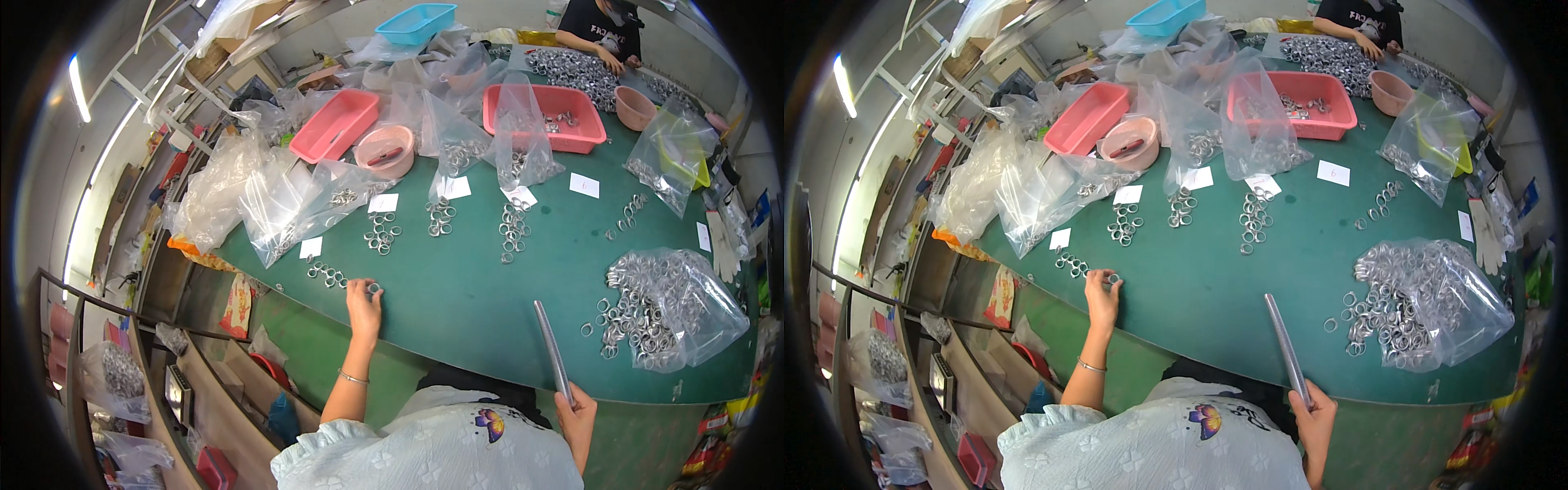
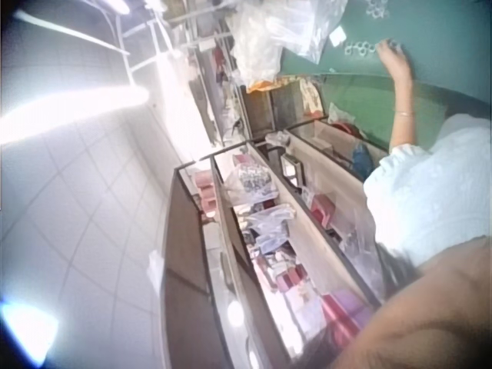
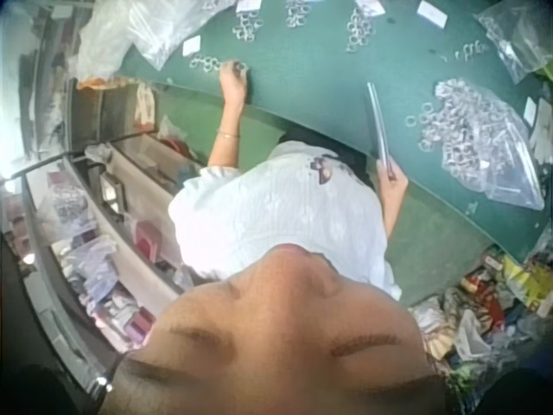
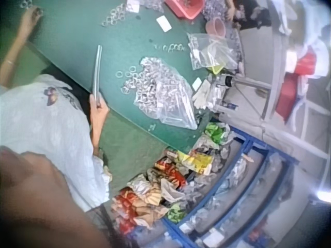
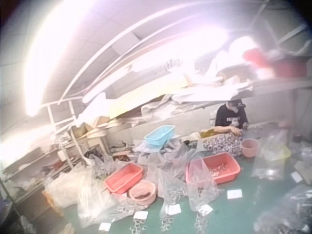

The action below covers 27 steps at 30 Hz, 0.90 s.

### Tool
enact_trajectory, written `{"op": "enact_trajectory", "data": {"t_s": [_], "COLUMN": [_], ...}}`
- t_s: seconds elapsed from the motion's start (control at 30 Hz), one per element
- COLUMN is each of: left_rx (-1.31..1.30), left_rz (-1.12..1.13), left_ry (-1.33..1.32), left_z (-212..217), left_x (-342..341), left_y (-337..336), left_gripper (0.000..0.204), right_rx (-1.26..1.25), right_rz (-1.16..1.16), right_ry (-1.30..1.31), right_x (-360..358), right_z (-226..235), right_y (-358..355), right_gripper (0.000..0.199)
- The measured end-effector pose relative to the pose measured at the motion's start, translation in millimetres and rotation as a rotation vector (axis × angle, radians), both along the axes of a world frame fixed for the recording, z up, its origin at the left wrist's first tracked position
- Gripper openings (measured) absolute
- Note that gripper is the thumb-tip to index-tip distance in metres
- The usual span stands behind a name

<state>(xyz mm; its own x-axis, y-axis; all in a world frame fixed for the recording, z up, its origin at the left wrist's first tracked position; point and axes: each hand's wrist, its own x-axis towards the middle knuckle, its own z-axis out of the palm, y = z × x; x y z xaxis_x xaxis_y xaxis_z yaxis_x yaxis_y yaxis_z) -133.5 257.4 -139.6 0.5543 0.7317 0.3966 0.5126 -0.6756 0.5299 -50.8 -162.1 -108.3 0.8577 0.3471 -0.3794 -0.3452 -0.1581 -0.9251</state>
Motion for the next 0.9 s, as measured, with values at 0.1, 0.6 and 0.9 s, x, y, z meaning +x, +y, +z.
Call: {"op": "enact_trajectory", "data": {"t_s": [0.1,0.6,0.9], "left_rx": [-0.011,-0.099,-0.079], "left_rz": [0.030,-0.777,-1.386], "left_ry": [-0.024,0.050,-0.013], "left_z": [-9,13,-8], "left_x": [-11,125,185], "left_y": [22,-134,-250], "left_gripper": [0.023,0.031,0.030], "right_rx": [-0.006,-0.088,-0.154], "right_rz": [0.008,-0.334,-0.480], "right_ry": [0.016,-0.198,-0.194], "right_x": [-2,8,-5], "right_z": [3,4,14], "right_y": [2,-42,-52], "right_gripper": [0.025,0.027,0.026]}}
